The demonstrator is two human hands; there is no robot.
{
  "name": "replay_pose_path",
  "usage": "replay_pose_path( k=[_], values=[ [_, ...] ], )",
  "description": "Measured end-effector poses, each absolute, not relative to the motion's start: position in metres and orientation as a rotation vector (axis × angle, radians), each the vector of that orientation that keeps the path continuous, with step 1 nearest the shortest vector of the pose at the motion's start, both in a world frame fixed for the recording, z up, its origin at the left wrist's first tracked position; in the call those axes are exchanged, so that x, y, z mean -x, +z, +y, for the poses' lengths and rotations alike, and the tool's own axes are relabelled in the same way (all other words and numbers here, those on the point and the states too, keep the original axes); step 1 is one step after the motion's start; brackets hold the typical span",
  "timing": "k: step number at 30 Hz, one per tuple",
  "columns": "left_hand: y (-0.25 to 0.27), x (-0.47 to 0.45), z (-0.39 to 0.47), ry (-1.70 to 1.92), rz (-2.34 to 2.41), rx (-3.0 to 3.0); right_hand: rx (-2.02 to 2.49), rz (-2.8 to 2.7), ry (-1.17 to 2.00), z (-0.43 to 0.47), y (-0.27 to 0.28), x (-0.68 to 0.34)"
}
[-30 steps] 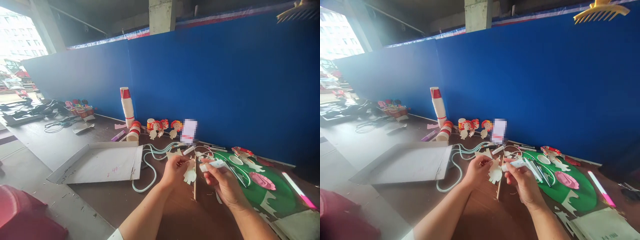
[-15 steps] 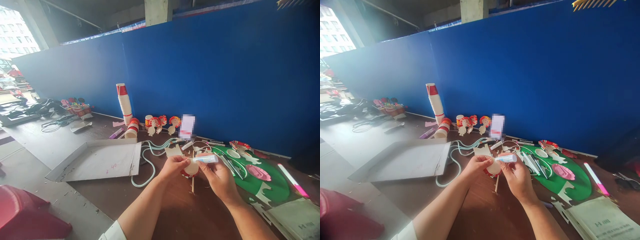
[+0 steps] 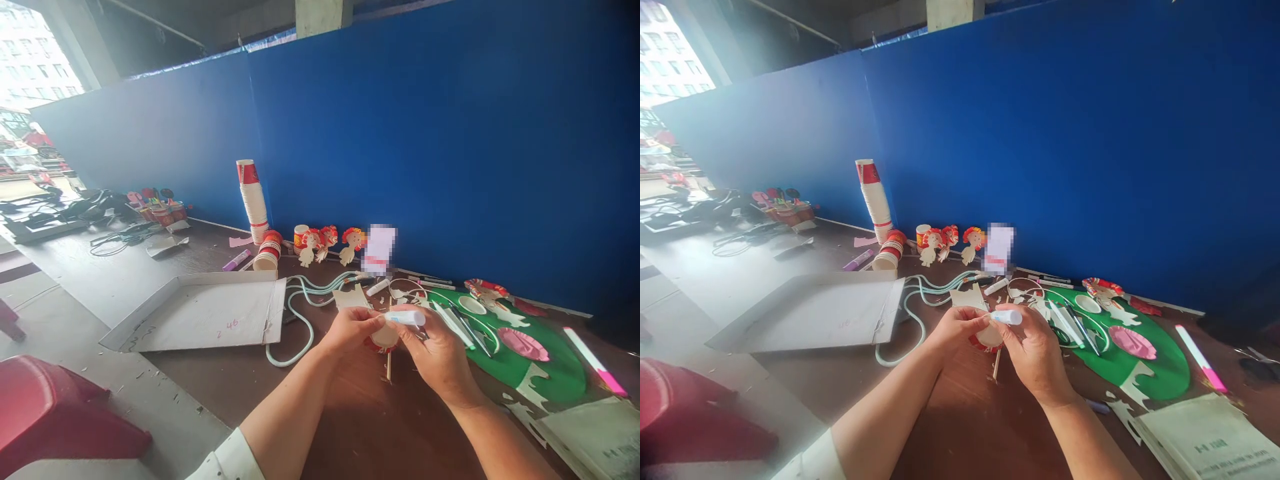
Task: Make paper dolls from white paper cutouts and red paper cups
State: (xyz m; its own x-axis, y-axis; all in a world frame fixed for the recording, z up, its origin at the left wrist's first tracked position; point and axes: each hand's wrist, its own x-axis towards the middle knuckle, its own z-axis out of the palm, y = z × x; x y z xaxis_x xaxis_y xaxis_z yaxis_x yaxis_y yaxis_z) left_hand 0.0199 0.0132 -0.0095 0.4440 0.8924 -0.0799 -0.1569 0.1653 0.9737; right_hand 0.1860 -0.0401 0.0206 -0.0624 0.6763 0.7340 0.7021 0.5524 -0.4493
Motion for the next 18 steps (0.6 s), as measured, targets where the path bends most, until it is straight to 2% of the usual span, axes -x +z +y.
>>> replay_pose_path(
  k=[18],
  values=[
    [-0.0099, -0.0217, 0.0133, 0.863, 0.743, -1.100, 1.320, -1.598, 0.152, -0.0404, 0.0262, -0.1889]
  ],
)
